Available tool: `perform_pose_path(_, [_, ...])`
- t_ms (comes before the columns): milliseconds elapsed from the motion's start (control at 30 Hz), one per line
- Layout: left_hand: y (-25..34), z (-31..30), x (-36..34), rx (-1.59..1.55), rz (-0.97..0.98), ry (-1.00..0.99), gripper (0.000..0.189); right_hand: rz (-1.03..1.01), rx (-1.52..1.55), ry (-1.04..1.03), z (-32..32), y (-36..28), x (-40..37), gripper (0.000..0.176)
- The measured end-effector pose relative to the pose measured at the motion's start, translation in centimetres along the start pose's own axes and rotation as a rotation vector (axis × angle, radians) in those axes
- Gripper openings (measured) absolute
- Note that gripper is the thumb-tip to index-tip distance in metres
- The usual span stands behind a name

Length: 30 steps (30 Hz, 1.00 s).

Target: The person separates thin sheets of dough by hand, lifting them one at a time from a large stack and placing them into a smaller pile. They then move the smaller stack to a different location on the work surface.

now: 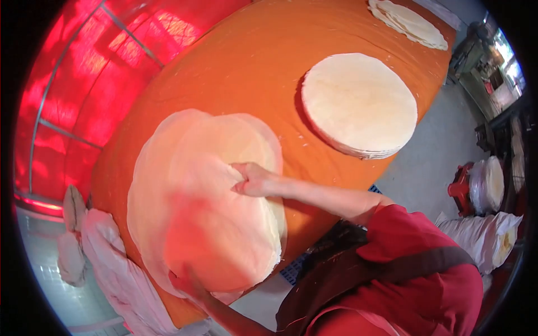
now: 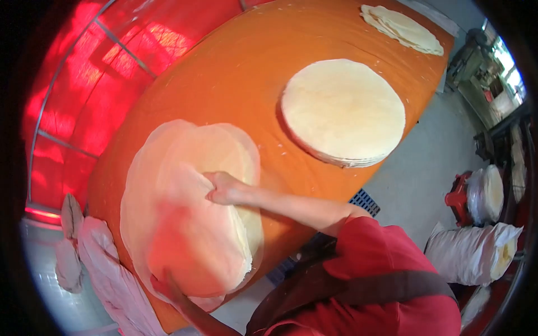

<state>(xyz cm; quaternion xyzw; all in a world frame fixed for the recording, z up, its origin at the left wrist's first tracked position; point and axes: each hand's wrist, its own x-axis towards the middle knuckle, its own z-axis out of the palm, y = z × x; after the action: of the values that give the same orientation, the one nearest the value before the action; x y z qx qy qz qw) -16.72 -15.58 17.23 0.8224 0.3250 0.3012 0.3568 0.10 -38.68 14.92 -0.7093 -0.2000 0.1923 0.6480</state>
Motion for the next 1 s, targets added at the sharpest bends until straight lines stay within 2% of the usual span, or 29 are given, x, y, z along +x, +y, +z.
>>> perform_pose_path(33, [2.2, 1.1, 0.0, -0.019, 0.035, -0.028, 0.023, -0.012, -0.050, 0.030, -2.6, -1.3, -0.4, 0.044])
perform_pose_path(100, [5.8, 4.4, -0.1, -0.154, 0.162, -0.121, 0.026, -0.181, -0.122, 0.127, -9.4, -5.2, -3.5, 0.045])
perform_pose_path(133, [7.2, 6.6, -0.2, -0.273, 0.250, -0.182, 0.029, -0.175, -0.162, 0.221, -12.6, -5.0, -4.3, 0.042])
perform_pose_path(200, [9.5, 12.0, -0.7, -0.289, 0.313, -0.254, 0.029, -0.217, -0.169, 0.427, -19.0, -5.5, -7.4, 0.033])
perform_pose_path(233, [9.2, 16.0, -0.9, -0.504, 0.281, -0.337, 0.029, -0.030, -0.234, 0.517, -22.3, -6.2, -9.4, 0.034])
perform_pose_path(267, [9.6, 19.5, -1.2, -0.717, 0.243, -0.420, 0.029, 0.016, -0.173, 0.638, -26.0, -4.8, -10.8, 0.035])
perform_pose_path(300, [12.4, 21.5, -2.7, -0.722, 0.246, -0.425, 0.029, -0.060, -0.063, 0.664, -28.6, -4.8, -12.9, 0.035])
perform_pose_path(400, [21.4, 26.2, -11.7, -0.978, -0.098, -0.792, 0.032, -0.186, 0.088, 0.773, -35.3, -1.8, -17.6, 0.036])
perform_pose_path(467, [19.6, 31.8, -15.6, -0.921, -0.039, -0.645, 0.034, -0.010, 0.044, 0.813, -38.4, 2.4, -20.3, 0.037])
perform_pose_path(533, [16.6, 35.6, -19.2, -0.682, -0.019, -0.616, 0.034, 0.146, -0.211, 0.819, -41.4, 10.7, -22.4, 0.039])
perform_pose_path(567, [16.7, 35.2, -19.4, -0.680, -0.028, -0.601, 0.034, 0.147, -0.214, 0.802, -41.6, 10.9, -22.6, 0.039])
perform_pose_path(633, [17.2, 34.2, -18.3, -0.523, -0.048, -0.768, 0.038, 0.228, 0.027, 0.862, -41.2, 11.0, -22.2, 0.044])
perform_pose_path(667, [17.0, 33.9, -18.1, -0.512, -0.061, -0.745, 0.038, 0.232, 0.032, 0.835, -40.9, 10.6, -22.4, 0.044])
perform_pose_path(733, [16.9, 33.7, -17.2, -0.482, -0.066, -0.741, 0.049, 0.299, -0.236, 1.086, -40.5, 8.5, -22.0, 0.045])
perform_pose_path(767, [15.2, 34.9, -17.1, -0.076, 0.324, -0.468, 0.055, 0.262, -0.247, 1.159, -41.3, 10.3, -22.1, 0.048])
perform_pose_path(800, [14.9, 35.5, -17.4, -0.067, 0.309, -0.443, 0.055, 0.197, -0.235, 1.060, -41.9, 12.4, -22.6, 0.046])
perform_pose_path(833, [15.0, 36.3, -17.9, -0.185, 0.241, -0.532, 0.056, 0.136, -0.228, 0.955, -41.8, 13.8, -22.8, 0.043])
perform_pose_path(867, [15.1, 36.9, -18.6, -0.306, 0.166, -0.616, 0.058, 0.044, -0.177, 1.010, -40.9, 14.3, -22.7, 0.039])
perform_pose_path(900, [15.1, 37.1, -18.8, -0.239, 0.214, -0.638, 0.058, -0.052, -0.120, 1.055, -40.0, 14.7, -22.1, 0.035])
perform_pose_path(933, [15.1, 37.0, -18.2, -0.168, 0.257, -0.641, 0.057, 0.018, -0.096, 0.950, -42.5, 17.1, -22.3, 0.027])
perform_pose_path(967, [16.7, 35.3, -17.5, -0.125, 0.197, -0.702, 0.058, 0.184, -0.130, 0.878, -43.8, 16.0, -22.5, 0.026])
perform_pose_path(1000, [18.1, 33.5, -17.0, -0.089, 0.129, -0.763, 0.058, 0.343, -0.450, 0.742, -46.9, 16.3, -23.1, 0.027])
